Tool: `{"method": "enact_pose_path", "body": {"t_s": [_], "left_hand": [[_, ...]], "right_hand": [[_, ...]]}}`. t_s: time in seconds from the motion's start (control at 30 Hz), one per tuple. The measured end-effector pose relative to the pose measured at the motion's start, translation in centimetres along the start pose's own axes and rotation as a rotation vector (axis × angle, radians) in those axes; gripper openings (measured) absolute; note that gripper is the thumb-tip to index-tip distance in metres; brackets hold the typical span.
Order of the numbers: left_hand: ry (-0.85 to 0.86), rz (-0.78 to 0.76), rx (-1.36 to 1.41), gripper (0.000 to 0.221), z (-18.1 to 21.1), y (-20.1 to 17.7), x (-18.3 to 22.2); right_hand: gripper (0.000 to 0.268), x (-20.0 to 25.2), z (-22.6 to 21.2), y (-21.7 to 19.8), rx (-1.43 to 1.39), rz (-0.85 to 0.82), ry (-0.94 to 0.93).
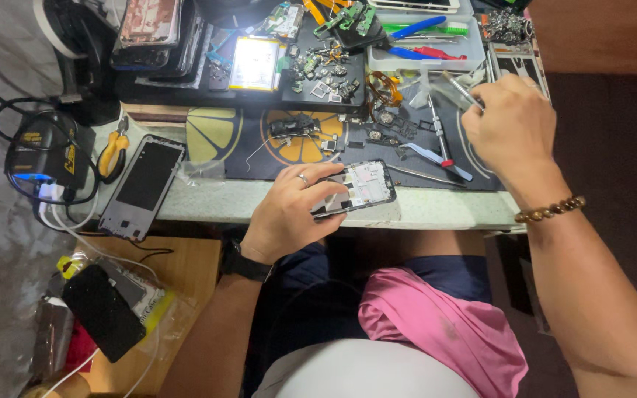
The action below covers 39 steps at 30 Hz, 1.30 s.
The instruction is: The person uses a precision screwdriver to remove screws from a disassembled smartphone chassis. They then use tweezers to lift and remove small internal components and connectors from the device frame.
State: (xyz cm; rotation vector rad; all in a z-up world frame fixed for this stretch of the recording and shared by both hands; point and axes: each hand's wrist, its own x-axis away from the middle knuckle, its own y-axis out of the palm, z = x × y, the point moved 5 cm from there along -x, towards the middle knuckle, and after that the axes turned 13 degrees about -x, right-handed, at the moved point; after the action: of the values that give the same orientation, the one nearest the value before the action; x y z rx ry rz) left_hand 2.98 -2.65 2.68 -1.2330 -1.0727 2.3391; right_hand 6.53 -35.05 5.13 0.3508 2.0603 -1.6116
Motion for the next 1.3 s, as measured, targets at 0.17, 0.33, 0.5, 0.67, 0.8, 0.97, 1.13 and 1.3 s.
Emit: {"method": "enact_pose_path", "body": {"t_s": [0.17,0.33,0.5,0.67,0.8,0.97,1.13,1.3], "left_hand": [[0.005,0.000,0.000,0.031,0.0,0.0,0.0],[-0.012,-0.007,0.027,0.031,0.1,-0.3,-0.1],[0.039,0.048,-0.026,0.021,0.7,-1.0,-0.9],[0.074,0.104,-0.101,0.015,1.2,-1.4,-1.4],[0.062,0.189,-0.107,0.017,1.2,-1.4,-1.6],[0.068,0.259,-0.122,0.020,0.6,-1.1,-1.9],[0.169,0.359,-0.328,0.028,1.1,-1.4,-1.4],[0.165,0.395,-0.450,0.028,1.6,-1.3,-0.9]], "right_hand": [[0.018,0.6,0.8,-0.7,-0.543,-0.036,0.261],[0.026,2.5,0.8,-0.8,-1.167,0.024,0.523],[0.007,5.5,-0.9,-0.3,-1.706,0.176,0.604],[0.011,7.9,-3.4,1.0,-1.980,0.245,0.626],[0.026,9.1,-4.9,1.7,-2.005,0.272,0.572],[0.031,9.7,-5.1,2.4,-1.989,0.305,0.526],[0.020,9.5,-5.7,1.8,-1.965,0.301,0.459],[0.014,8.9,-6.9,1.6,-1.887,0.190,0.484]]}}
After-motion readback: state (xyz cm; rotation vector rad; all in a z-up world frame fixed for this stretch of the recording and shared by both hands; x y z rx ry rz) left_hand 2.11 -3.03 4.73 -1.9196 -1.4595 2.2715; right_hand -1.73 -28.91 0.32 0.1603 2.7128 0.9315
